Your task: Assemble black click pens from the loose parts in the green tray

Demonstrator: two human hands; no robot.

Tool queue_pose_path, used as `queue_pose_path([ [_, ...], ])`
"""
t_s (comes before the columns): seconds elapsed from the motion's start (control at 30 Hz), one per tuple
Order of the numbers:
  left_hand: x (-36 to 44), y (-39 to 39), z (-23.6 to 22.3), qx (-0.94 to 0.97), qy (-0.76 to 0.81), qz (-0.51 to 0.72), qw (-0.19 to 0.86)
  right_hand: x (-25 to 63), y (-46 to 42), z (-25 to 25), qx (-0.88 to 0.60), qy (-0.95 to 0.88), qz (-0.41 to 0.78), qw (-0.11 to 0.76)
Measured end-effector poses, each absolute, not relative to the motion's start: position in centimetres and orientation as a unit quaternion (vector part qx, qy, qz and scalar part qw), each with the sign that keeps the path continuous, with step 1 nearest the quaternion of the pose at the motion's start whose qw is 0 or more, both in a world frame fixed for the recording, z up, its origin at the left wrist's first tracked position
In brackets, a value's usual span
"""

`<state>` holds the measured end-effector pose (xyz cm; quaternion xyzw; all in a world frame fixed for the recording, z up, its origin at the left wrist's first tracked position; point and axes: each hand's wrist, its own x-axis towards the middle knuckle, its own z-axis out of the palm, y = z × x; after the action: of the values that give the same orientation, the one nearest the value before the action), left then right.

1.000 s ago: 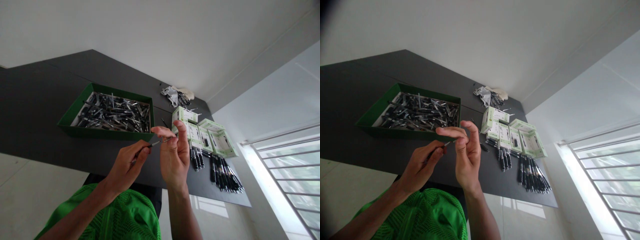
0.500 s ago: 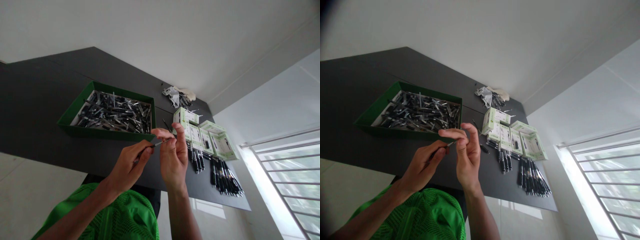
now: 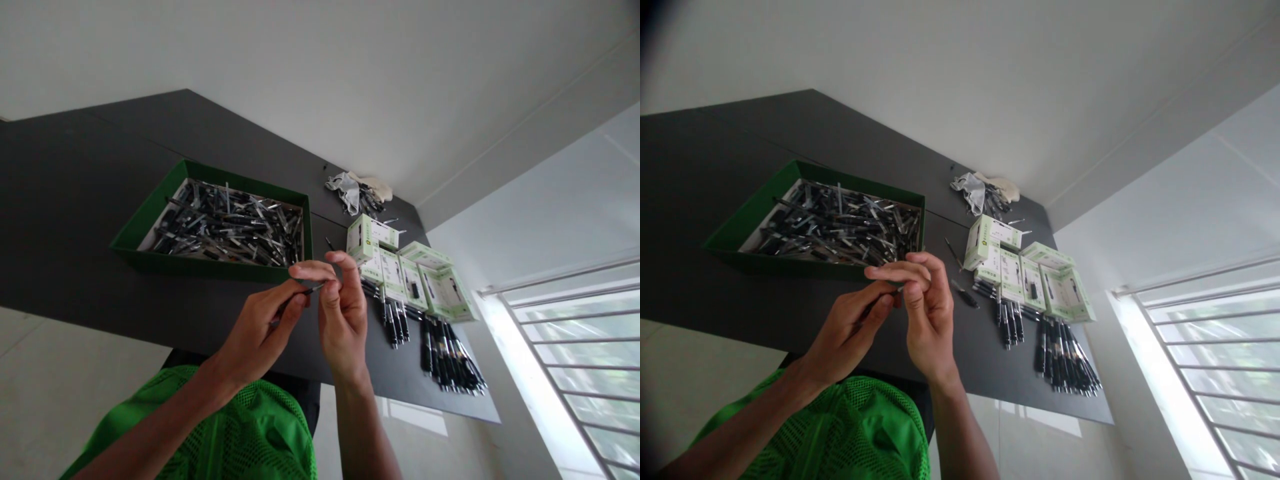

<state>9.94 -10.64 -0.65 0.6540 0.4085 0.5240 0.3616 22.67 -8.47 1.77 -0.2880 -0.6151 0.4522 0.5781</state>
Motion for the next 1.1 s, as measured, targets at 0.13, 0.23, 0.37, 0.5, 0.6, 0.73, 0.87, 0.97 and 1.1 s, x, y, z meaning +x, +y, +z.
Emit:
queue_pose_path([
  [0.13, 9.7, -10.8, -0.8, 0.640, 0.416, 0.517, 0.387, 24.0, -8.7, 1.7, -0.309, -0.660, 0.430, 0.533],
  [0.23, 9.3, -10.8, -1.0, 0.614, 0.434, 0.511, 0.416, 26.7, -8.5, 1.3, -0.371, -0.720, 0.347, 0.473],
  [0.37, 8.8, -10.2, -1.4, 0.594, 0.442, 0.517, 0.430, 31.9, -7.9, -0.3, -0.516, -0.757, 0.180, 0.357],
  [0.5, 9.0, -9.5, -1.9, 0.585, 0.438, 0.522, 0.440, 36.1, -7.7, -2.0, -0.624, -0.734, 0.077, 0.257],
  [0.6, 9.4, -9.3, -2.3, 0.584, 0.432, 0.513, 0.457, 37.6, -7.8, -2.5, -0.642, -0.733, 0.058, 0.217],
  [0.73, 9.7, -9.3, -2.4, 0.602, 0.421, 0.487, 0.473, 38.6, -7.2, -2.0, -0.666, -0.717, 0.001, 0.207],
  [0.87, 9.6, -9.3, -2.2, 0.624, 0.385, 0.477, 0.484, 39.8, -6.3, -1.4, -0.672, -0.710, -0.038, 0.205],
  [0.97, 9.5, -9.3, -2.2, 0.636, 0.374, 0.477, 0.478, 40.9, -5.8, -1.3, -0.678, -0.699, -0.060, 0.220],
  [1.1, 9.4, -9.2, -2.7, 0.633, 0.381, 0.479, 0.474, 41.4, -5.3, -1.7, -0.675, -0.710, -0.082, 0.180],
])
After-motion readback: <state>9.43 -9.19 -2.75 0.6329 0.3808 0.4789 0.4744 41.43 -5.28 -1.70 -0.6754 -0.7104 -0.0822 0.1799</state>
